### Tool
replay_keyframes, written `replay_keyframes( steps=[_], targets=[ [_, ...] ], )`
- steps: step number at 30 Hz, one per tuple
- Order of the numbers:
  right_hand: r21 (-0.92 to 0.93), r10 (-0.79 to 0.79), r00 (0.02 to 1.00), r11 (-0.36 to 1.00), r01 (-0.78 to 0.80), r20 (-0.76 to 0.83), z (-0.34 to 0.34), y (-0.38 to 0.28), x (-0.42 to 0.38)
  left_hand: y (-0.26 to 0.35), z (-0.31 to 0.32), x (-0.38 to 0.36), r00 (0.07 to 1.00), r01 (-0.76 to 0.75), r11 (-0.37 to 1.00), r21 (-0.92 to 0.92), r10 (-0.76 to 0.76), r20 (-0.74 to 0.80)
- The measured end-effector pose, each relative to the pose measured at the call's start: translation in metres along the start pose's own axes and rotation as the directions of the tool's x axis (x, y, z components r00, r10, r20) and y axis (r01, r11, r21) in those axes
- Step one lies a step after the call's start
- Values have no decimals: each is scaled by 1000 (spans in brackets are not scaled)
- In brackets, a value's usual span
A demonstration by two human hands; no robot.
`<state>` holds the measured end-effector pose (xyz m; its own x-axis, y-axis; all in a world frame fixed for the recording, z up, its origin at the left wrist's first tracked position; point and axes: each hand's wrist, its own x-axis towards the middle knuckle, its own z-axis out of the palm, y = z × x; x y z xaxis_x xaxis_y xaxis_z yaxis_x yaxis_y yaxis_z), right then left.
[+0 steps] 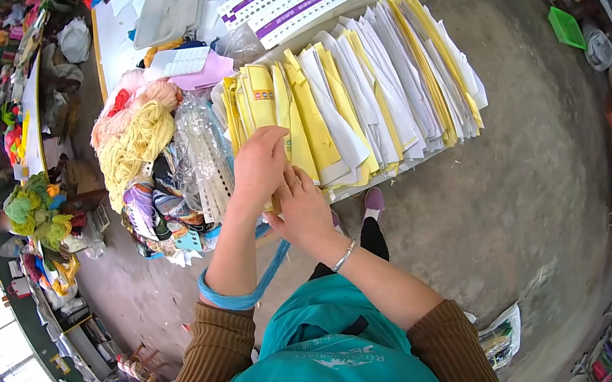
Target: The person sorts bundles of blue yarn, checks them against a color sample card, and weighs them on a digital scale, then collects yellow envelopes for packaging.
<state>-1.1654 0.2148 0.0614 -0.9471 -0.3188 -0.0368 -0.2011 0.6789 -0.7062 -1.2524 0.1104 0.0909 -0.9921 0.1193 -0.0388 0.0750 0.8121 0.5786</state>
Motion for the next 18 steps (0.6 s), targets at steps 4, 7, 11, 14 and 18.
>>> replay_keyframes(
  steps=[4, 7, 11, 14, 18],
  targets=[
    [18, -9, 998, 1000, 10, -65, -9, 2, -1, -18, 4, 3, 969, 71, 931, -357, -149, -195],
    [41, 15, 998, 999, -13, -53, -24, 5, -3, -20, 3, 0, 982, 28, 948, -317, -86, -168],
    [-16, 64, 987, 998, -67, -150, -30, 17, -3, -20, 6, -2, 985, 73, 991, -109, -89, -148],
    [-116, 79, 976, 988, -104, -203, -36, 31, -3, -21, 9, -8, 995, -9, 991, 136, 22, -93],
    [-62, 101, 963, 991, -119, -250, -37, 47, -4, -18, 10, -8, 999, -25, 973, 229, 32, -27]
  ],
)
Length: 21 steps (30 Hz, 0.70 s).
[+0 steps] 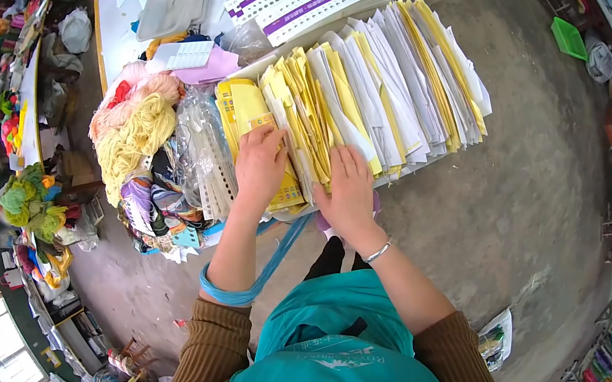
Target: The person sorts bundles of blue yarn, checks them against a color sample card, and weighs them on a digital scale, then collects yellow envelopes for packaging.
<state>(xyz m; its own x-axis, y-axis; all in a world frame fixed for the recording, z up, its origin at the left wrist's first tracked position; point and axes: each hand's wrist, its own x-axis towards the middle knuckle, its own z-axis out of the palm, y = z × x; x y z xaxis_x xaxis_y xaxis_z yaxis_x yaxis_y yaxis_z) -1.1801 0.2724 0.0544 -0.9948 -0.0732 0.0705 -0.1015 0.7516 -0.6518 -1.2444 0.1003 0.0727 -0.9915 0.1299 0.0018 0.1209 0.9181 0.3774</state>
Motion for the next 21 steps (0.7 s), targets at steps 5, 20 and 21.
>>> replay_keyframes(
  steps=[5, 20, 21],
  targets=[
    [109, -171, 961, 974, 198, -218, -17, -11, 0, -16, 6, 2, 998, 26, 996, -85, -31, -61],
    [295, -11, 1000, 955, 5, 19, 16, -25, -1, -31, 3, 6, 986, 68, 960, -272, -107, -129],
    [281, -17, 1000, 960, 10, 23, 18, -25, 0, -31, 3, 6, 986, 67, 960, -273, -105, -130]
  ],
)
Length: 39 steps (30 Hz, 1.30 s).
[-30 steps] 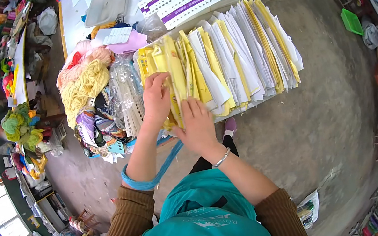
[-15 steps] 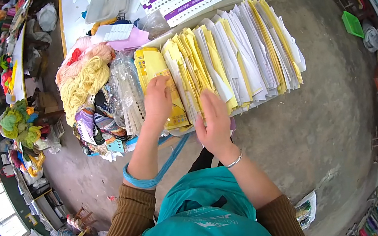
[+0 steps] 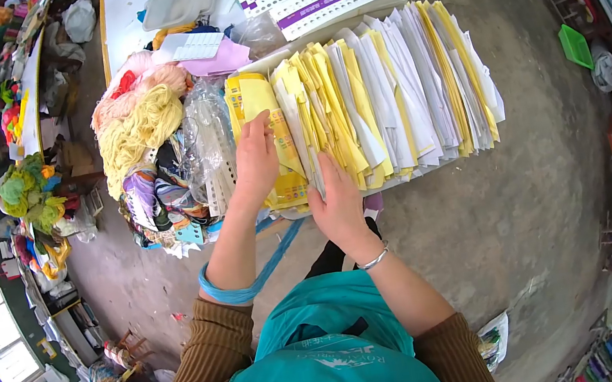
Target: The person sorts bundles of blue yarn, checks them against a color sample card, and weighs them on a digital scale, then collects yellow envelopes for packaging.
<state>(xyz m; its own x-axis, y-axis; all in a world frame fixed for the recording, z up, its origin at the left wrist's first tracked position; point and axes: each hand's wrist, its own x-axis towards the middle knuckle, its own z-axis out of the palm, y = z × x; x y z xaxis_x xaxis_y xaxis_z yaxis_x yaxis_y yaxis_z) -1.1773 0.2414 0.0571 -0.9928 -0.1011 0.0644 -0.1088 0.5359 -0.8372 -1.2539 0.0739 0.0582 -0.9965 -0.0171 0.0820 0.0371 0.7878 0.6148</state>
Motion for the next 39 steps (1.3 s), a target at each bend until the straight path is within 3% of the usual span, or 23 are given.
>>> replay_keyframes(
  steps=[4, 6, 7, 8, 10, 11, 13, 14, 19, 23, 24, 26, 33, 36, 38, 39],
  targets=[
    [33, 68, 990, 997, -73, 125, 5, -10, 1, 3, -1, 0, 1000, 5, 1000, -15, -5, 7],
    [60, -18, 983, 998, 7, 185, 12, -17, -1, 5, -1, 0, 998, 64, 998, -25, -64, -5],
    [72, 14, 945, 997, -40, 326, 15, -19, -1, 1, 0, -1, 998, 64, 998, -26, -64, -2],
    [71, 17, 945, 997, -43, 326, 21, -19, -4, -3, -1, -1, 994, 77, 982, -173, -88, -57],
    [-28, -99, 957, 993, 111, 272, 35, -18, -10, -1, -6, -1, 977, 105, 884, -455, -176, -116],
    [-27, -67, 949, 996, 79, 307, 35, -20, -10, 5, -11, -1, 978, 107, 885, -454, -177, -114],
    [-52, -39, 941, 997, 60, 336, 35, -23, -10, 16, -17, 0, 968, 89, 731, -676, -223, -114],
    [-79, -14, 932, 996, 45, 363, 35, -24, -9, 22, -20, -1, 968, 91, 732, -676, -224, -112],
    [-120, -2, 930, 992, 49, 368, 41, -26, -11, 34, -12, -2, 995, 64, 794, -604, -95, -20],
    [-111, -9, 919, 992, 57, 395, 43, -24, -12, 36, -3, -4, 992, 119, 886, -449, -88, 91],
    [-109, -7, 920, 993, 54, 393, 44, -24, -13, 35, -2, -4, 992, 120, 887, -447, -87, 94],
    [-146, 26, 906, 989, 39, 422, 42, -29, -11, 29, -1, -5, 993, 97, 957, -275, -75, 91],
    [-169, 37, 908, 985, 38, 418, 37, -33, -9, 18, -1, -6, 991, 92, 981, -173, -73, 115],
    [-167, 40, 906, 985, 35, 421, 36, -33, -8, 18, 0, -6, 983, 49, 998, -48, -39, 177],
    [-141, 22, 875, 989, 53, 483, 31, -33, -8, 20, 4, -8, 942, -250, 960, 123, 212, 258],
    [-141, 19, 875, 988, 57, 484, 27, -33, -8, 21, 4, -10, 944, -248, 961, 124, 211, 255]
  ],
)
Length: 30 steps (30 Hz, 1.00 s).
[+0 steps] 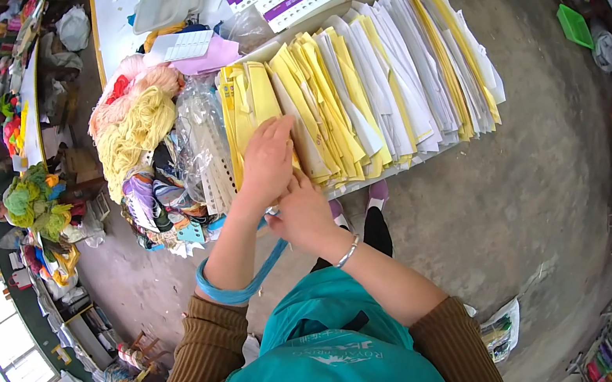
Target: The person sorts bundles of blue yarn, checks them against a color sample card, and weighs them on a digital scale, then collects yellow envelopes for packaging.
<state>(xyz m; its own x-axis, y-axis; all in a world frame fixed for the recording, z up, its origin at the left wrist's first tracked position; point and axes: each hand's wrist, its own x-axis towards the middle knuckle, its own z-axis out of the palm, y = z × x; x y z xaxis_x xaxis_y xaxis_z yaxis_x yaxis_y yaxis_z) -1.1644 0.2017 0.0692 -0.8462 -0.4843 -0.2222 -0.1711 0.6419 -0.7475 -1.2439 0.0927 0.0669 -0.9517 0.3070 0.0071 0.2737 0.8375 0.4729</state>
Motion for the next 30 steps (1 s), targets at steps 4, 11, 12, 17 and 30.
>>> replay_keyframes(
  steps=[4, 11, 12, 17, 30],
  targets=[
    [19, 42, 938, 999, -38, -345, -14, 14, -10, 3, -3, -2, 997, 75, 997, 4, -75, 7],
    [299, 178, 786, 954, 10, -592, -17, 31, -12, -2, -1, -2, 995, 103, 994, -46, -103, -9],
    [321, 180, 780, 946, 29, -600, -17, 33, -11, -4, -1, -2, 994, 104, 993, -46, -105, -10],
    [323, 206, 816, 946, -25, -540, -25, 27, -7, -4, -5, 0, 983, 185, 963, -196, -183, 29],
    [65, -6, 955, 997, 27, -296, 17, 14, -6, -12, -6, -2, 959, 214, 955, -204, -245, -139]
  ],
)
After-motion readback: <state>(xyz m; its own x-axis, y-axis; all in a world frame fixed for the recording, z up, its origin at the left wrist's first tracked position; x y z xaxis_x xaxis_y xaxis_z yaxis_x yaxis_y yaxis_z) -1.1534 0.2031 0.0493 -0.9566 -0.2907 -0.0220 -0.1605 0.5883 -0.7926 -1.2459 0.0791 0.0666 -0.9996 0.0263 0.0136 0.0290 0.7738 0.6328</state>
